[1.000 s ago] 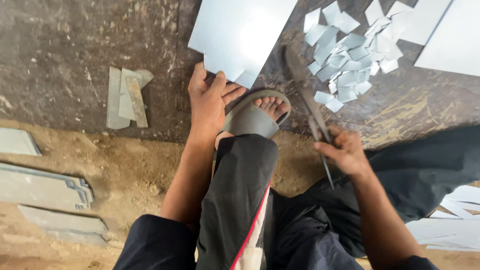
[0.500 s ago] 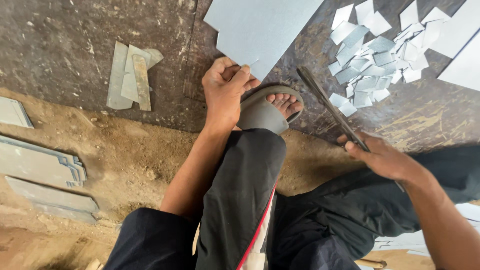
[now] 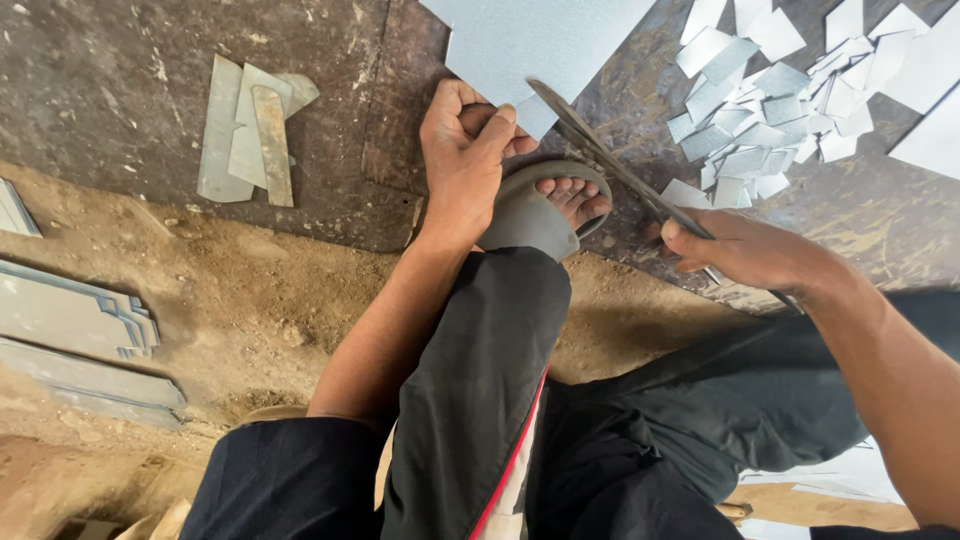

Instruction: The person sits on the floor and cuts thin metal sheets into small pieces using hand shears, holding each sheet with one hand while snipping along its edge, and drops the cut pieces onto a growing pile of scraps beside them.

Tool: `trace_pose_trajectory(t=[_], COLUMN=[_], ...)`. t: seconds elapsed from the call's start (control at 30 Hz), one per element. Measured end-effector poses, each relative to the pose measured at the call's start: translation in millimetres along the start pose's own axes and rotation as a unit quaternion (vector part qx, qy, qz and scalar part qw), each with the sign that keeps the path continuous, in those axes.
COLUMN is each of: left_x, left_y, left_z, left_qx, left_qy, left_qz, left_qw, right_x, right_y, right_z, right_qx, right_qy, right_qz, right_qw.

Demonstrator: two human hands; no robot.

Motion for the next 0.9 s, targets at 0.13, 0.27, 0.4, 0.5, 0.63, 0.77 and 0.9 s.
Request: trace_pose_trajectory(t=[0.13,0.27,0.4,0.5,0.63,0.77,0.9], left_x=[0,0,-1,-1,-1,0,1], left_y=[0,-1,-1,2,4,6,9], left_z=[1,1,-1,1,7,5,-7], left_qx=[-0.006,-0.004,-0.002,0.023,0.025,0.025,0.023], left_qy=[0.005,0.002,0.010,0.016,0.019,0.013,-0.002], left_qz=[-0.002,0.000,-0.002,0.001,-0.017,-0.024,-0.001], left_qw=[1.000,1.000,1.000,1.000,0.999,0.999,1.000], right_x=[-7,-16,-14,-12,-9,-4,-6], right_y=[0,-2,-5,-8,-4,-2,-7], right_z=[5,17,22,28,30,29,31], right_qx=[-0.014,-0.014,-0.082,-0.119,-0.114,-0.138,-0.083], right_qy=[-0.047,-0.133,0.016,-0.013,-0.065,-0.039,-0.074], right_qz=[-0.011,-0.036,-0.074,-0.134,-0.200,-0.198,-0.147], right_qw=[0.999,0.990,0.994,0.984,0.971,0.970,0.983])
Point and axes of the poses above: each hand's wrist, its own x-axis towards the middle knuckle, its own y-axis out of the palm, z = x × y, the point moved 3 cm from there along x, towards the middle knuckle, and after that the axes turned 13 degrees about y, right-handed, at the moved point
